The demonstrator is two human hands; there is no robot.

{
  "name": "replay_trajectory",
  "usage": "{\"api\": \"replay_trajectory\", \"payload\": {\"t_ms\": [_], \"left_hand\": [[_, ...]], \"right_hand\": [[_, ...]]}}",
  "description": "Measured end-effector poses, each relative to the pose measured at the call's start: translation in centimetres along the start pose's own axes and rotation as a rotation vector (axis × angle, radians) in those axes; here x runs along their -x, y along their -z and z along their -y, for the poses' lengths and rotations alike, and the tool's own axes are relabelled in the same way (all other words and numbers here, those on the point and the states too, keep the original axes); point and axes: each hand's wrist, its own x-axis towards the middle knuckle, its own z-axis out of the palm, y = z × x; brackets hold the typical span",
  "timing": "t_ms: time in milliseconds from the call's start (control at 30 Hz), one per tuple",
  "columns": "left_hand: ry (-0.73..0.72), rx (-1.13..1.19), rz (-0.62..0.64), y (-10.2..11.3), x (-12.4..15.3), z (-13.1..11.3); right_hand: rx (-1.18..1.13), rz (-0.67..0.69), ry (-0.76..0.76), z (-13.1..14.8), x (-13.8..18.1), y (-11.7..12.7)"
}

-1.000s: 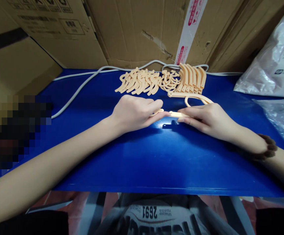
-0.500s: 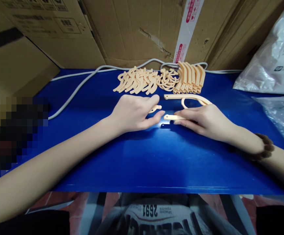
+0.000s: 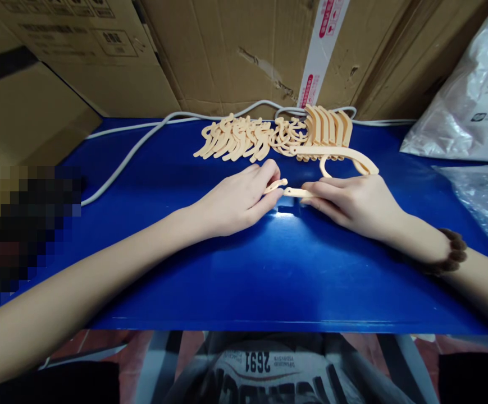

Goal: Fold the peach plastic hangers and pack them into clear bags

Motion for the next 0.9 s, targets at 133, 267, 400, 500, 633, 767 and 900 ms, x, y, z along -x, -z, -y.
{"api": "replay_trajectory", "payload": {"t_ms": [133,267,400,500,633,767,900], "left_hand": [[-0.002,0.062,0.059,0.06,-0.10,-0.02],[-0.047,0.019,0.083,-0.11,0.01,0.01],[-0.035,-0.085,0.130,-0.20,0.07,-0.16],[-0.019,-0.175,0.159,-0.10,-0.05,-0.45],[-0.020,-0.294,0.167,-0.06,-0.22,-0.70],[-0.058,-0.441,0.157,-0.39,-0.16,-0.52],[-0.162,-0.587,0.082,-0.89,0.01,-0.20]], "right_hand": [[0.027,-0.007,-0.002,0.14,-0.04,0.16],[0.038,-0.012,0.000,0.20,-0.05,0.25],[0.043,-0.027,0.045,0.34,-0.08,0.18],[0.034,-0.044,0.063,0.58,-0.13,0.22],[0.015,-0.048,0.066,0.88,-0.14,0.34],[-0.019,-0.005,0.040,0.91,-0.13,0.28],[-0.077,0.005,0.030,0.74,-0.17,0.20]]}}
